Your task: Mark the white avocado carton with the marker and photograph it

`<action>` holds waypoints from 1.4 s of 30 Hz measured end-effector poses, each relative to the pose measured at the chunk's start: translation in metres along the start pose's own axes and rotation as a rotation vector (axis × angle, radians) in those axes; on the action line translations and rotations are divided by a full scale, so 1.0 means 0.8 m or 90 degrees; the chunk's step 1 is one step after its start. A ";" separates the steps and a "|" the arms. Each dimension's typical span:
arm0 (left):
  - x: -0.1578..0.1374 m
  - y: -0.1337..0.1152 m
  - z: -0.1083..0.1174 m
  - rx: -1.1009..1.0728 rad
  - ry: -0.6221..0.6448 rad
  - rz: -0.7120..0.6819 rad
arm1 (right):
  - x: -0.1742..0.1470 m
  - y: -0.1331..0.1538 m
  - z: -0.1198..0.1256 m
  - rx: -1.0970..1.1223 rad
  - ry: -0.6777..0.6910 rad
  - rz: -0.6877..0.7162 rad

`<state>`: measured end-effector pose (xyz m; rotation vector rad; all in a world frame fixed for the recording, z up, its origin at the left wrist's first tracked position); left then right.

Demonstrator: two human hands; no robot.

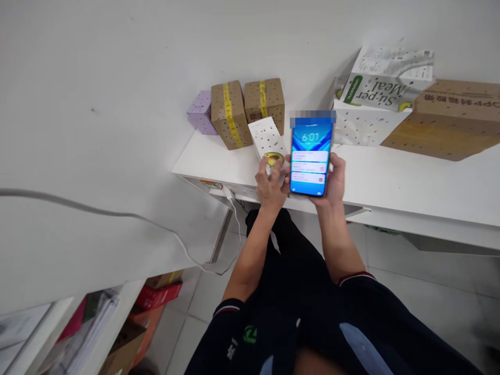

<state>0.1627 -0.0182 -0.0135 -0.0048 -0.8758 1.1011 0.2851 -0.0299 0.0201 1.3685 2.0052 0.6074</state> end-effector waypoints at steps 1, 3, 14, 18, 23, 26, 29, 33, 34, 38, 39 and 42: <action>0.001 0.000 0.001 0.012 -0.014 0.002 | -0.005 0.014 0.023 -0.054 -0.079 0.054; 0.005 -0.001 0.005 0.035 -0.036 -0.001 | -0.019 0.038 0.071 -0.209 -0.259 0.145; 0.018 0.000 0.009 0.058 -0.029 0.002 | -0.027 0.042 0.164 -1.103 -0.674 0.018; 0.018 0.001 0.012 0.024 -0.032 -0.016 | -0.010 0.029 0.115 -1.063 -0.537 0.130; 0.005 0.023 0.016 -0.153 -0.103 -0.083 | 0.018 -0.011 0.003 -0.962 -0.253 0.278; -0.010 0.052 0.011 -0.296 -0.148 -0.057 | 0.038 -0.028 -0.028 -0.966 -0.306 0.270; -0.019 0.076 -0.006 -0.394 -0.112 -0.007 | 0.053 -0.030 -0.028 -0.950 -0.406 0.260; -0.026 0.105 -0.027 -0.324 -0.058 0.079 | 0.053 -0.006 -0.009 -0.902 -0.437 0.315; -0.027 0.110 -0.032 -0.280 -0.035 0.098 | 0.048 0.007 -0.003 -0.891 -0.449 0.351; -0.030 0.108 -0.053 -0.142 0.041 0.080 | 0.037 0.072 0.019 -0.913 -0.515 0.482; -0.031 0.104 -0.056 -0.121 0.042 0.063 | 0.043 0.088 0.025 -0.938 -0.536 0.488; -0.033 0.094 -0.059 -0.075 0.022 0.017 | 0.081 0.132 0.047 -1.049 -0.598 0.449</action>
Point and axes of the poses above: each hand's wrist, its own x-axis towards the middle knuckle, its own z-axis out of the back of the hand, y = z × x, the point moved 7 cm from there along x, towards the middle knuckle, and after that the axes turned 12 degrees about -z, right-handed, at the moved point
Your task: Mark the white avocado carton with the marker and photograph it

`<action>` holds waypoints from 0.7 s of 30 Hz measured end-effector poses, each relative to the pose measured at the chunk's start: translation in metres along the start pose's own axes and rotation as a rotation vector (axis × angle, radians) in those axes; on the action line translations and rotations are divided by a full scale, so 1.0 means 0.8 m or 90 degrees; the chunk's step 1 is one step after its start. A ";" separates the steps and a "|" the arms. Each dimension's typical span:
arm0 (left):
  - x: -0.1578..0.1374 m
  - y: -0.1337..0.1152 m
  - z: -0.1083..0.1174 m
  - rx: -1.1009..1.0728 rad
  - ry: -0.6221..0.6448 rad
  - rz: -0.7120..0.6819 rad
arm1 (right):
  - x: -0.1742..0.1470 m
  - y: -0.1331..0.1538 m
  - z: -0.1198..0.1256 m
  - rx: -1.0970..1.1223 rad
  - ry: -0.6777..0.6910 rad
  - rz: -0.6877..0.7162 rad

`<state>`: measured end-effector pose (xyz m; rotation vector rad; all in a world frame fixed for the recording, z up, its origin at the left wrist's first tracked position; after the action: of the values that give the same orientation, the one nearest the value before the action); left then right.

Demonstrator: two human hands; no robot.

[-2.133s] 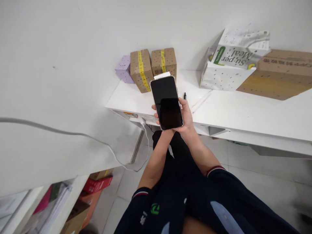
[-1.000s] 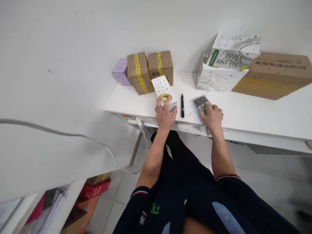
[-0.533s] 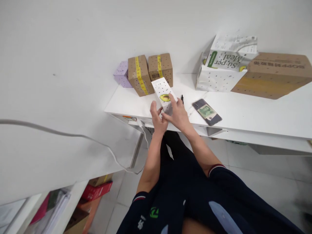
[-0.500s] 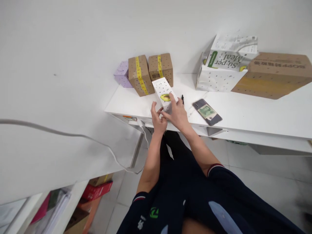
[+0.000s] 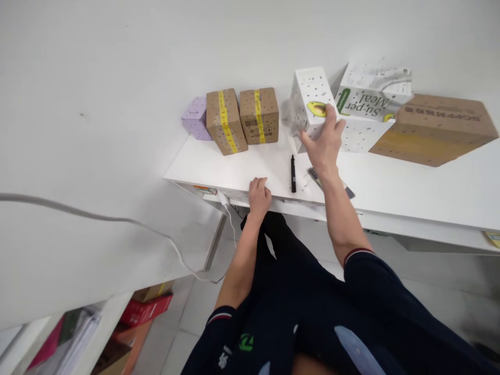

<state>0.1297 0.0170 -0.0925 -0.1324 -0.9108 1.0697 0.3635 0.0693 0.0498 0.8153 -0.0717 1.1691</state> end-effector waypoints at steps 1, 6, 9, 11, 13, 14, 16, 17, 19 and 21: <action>-0.001 -0.002 -0.001 0.010 -0.004 -0.012 | 0.018 -0.005 -0.011 -0.044 0.010 -0.001; -0.004 -0.003 -0.004 0.048 0.006 -0.056 | 0.071 -0.011 -0.065 -0.149 0.026 -0.028; -0.006 -0.002 -0.004 0.065 0.012 -0.062 | 0.072 -0.005 -0.078 -0.142 0.001 -0.088; -0.007 -0.001 -0.002 0.072 0.011 -0.068 | 0.067 -0.001 -0.081 -0.148 -0.007 -0.142; -0.007 -0.003 -0.001 0.080 0.006 -0.087 | 0.060 0.001 -0.081 -0.168 -0.009 -0.189; -0.007 -0.004 0.000 0.084 0.004 -0.100 | 0.057 0.001 -0.079 -0.180 -0.012 -0.209; -0.007 -0.006 0.000 0.092 -0.003 -0.119 | 0.052 0.004 -0.073 -0.200 -0.021 -0.227; -0.008 -0.006 0.000 0.094 -0.007 -0.120 | 0.051 0.009 -0.069 -0.205 -0.025 -0.217; -0.009 -0.005 -0.001 0.096 -0.015 -0.107 | 0.048 0.030 -0.066 -0.200 -0.021 -0.146; -0.009 -0.004 -0.003 0.094 -0.018 -0.092 | 0.047 0.067 -0.072 -0.173 0.012 -0.028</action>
<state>0.1322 0.0102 -0.0970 0.0709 -0.8500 1.0029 0.3138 0.1412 0.0536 0.5635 -0.1917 1.0964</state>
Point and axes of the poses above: each hand's wrist, its own x-axis towards the middle knuckle, its own z-axis out of the back of the hand, y = z × x, the point moved 7 cm from there along x, towards the middle knuckle, and after that the axes turned 12 degrees about -z, right-handed, at the moved point
